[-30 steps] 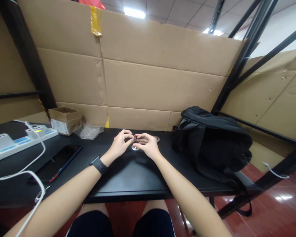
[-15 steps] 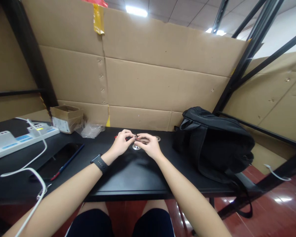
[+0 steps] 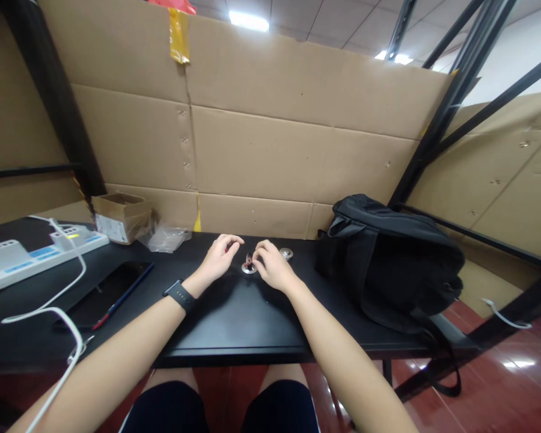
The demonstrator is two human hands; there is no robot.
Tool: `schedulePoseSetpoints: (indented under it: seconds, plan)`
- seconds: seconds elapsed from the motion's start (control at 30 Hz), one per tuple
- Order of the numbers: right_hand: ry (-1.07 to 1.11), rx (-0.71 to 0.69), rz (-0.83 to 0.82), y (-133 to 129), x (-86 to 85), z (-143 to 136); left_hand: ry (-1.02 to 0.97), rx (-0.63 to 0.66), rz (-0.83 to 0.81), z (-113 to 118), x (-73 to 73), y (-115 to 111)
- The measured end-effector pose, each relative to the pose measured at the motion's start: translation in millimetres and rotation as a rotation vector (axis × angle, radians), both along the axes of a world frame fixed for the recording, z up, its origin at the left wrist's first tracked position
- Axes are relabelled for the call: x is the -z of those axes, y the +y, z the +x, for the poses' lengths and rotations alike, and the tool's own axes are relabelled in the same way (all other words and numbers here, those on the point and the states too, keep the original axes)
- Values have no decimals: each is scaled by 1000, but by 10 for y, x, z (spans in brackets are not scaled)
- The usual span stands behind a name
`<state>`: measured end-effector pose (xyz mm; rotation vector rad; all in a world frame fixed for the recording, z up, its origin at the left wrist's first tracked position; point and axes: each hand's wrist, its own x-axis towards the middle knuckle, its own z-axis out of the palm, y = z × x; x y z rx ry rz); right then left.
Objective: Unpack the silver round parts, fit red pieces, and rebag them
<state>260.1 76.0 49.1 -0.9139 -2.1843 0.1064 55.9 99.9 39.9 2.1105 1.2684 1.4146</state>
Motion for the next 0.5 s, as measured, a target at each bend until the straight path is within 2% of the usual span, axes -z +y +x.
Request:
schedulePoseSetpoints:
  seconds: [0.07,0.13,0.33,0.5]
  plan:
    - [-145,14,40,-1,13,18,88,-2,19,-22,-34,-51]
    - [-195,23,44,-4,22,25,213,32,46,-29,-53,-107]
    - [-123,-6,43,-12,-2,34,400,100,34,10,-8,-154]
    - [-55,21,75,1,-37,77,375,113,-17,30,-3,-112]
